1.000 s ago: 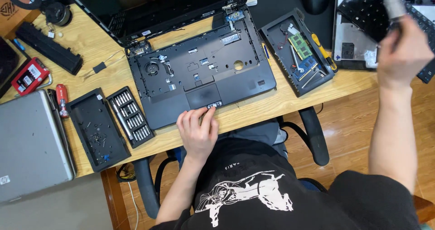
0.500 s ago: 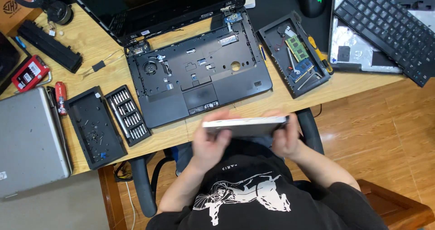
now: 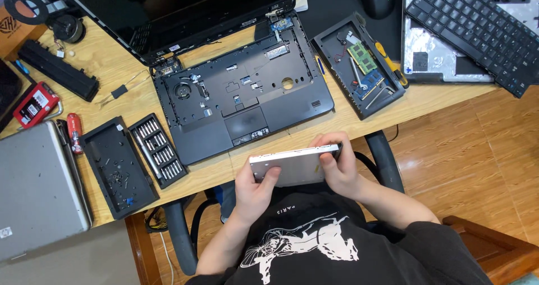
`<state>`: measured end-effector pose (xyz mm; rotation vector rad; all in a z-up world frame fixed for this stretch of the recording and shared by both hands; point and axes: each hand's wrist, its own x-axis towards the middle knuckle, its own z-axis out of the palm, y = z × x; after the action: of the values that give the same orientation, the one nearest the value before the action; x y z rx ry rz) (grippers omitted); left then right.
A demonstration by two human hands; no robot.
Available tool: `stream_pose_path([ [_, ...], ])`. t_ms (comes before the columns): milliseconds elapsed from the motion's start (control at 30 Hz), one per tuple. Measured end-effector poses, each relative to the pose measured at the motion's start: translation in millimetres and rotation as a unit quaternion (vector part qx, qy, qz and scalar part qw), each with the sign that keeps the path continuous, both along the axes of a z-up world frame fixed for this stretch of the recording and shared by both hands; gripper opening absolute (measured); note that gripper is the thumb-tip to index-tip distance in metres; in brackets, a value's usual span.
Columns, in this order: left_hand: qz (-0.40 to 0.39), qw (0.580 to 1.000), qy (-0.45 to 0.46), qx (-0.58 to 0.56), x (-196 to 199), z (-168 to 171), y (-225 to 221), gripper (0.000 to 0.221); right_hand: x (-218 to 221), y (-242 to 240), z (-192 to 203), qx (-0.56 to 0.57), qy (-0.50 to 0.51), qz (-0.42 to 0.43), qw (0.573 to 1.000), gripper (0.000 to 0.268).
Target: Disassembling and reassembling components of a laptop using tools.
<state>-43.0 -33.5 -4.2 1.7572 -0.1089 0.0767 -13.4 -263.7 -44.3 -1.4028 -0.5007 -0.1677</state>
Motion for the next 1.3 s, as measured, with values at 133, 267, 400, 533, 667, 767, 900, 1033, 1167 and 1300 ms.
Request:
stream_pose_path([
  [133,-0.024,0.991,0.015,-0.13,0.0,5.0,4.5,0.021,18.0,-11.3,42.0,-0.024,0.007,0.074,0.997,0.032],
  [267,-0.04,0.989,-0.067,-0.126,4.5,18.1,8.9,0.017,25.2,-23.3,49.0,-0.106,0.013,0.15,0.983,0.025],
  [400,-0.088,0.987,-0.101,-0.086,14.2,23.9,11.3,0.015,24.2,-22.0,58.0,-0.104,0.031,0.148,0.983,0.024],
  [533,-0.055,0.978,-0.168,-0.107,20.3,20.9,4.4,0.04,23.8,-24.2,68.5,-0.158,-0.243,0.019,0.957,0.028],
  [667,-0.099,0.814,0.129,-0.557,23.9,20.5,11.6,0.084,22.2,-26.1,65.2,-0.286,-0.439,-0.133,0.841,0.026],
  [767,-0.114,0.876,0.135,-0.448,23.4,12.7,15.8,0.076,26.8,-17.3,69.4,-0.368,-0.459,-0.135,0.797,0.028],
  [900,-0.036,0.936,0.084,-0.339,24.4,27.7,11.5,0.077,29.2,-20.6,58.7,-0.415,-0.34,-0.155,0.83,0.043],
  [1033,0.009,0.945,0.03,-0.325,22.8,17.3,8.8,0.075,25.1,-22.6,43.0,-0.088,0.06,0.028,0.994,0.052],
  [1167,-0.016,0.98,0.007,-0.198,19.4,1.6,0.7,0.065,20.9,-2.1,33.4,-0.063,0.139,0.075,0.985,0.068],
  [1300,-0.017,0.973,0.019,-0.229,18.5,3.2,6.9,0.061,27.1,-15.6,15.7,-0.026,0.19,0.086,0.978,0.055],
])
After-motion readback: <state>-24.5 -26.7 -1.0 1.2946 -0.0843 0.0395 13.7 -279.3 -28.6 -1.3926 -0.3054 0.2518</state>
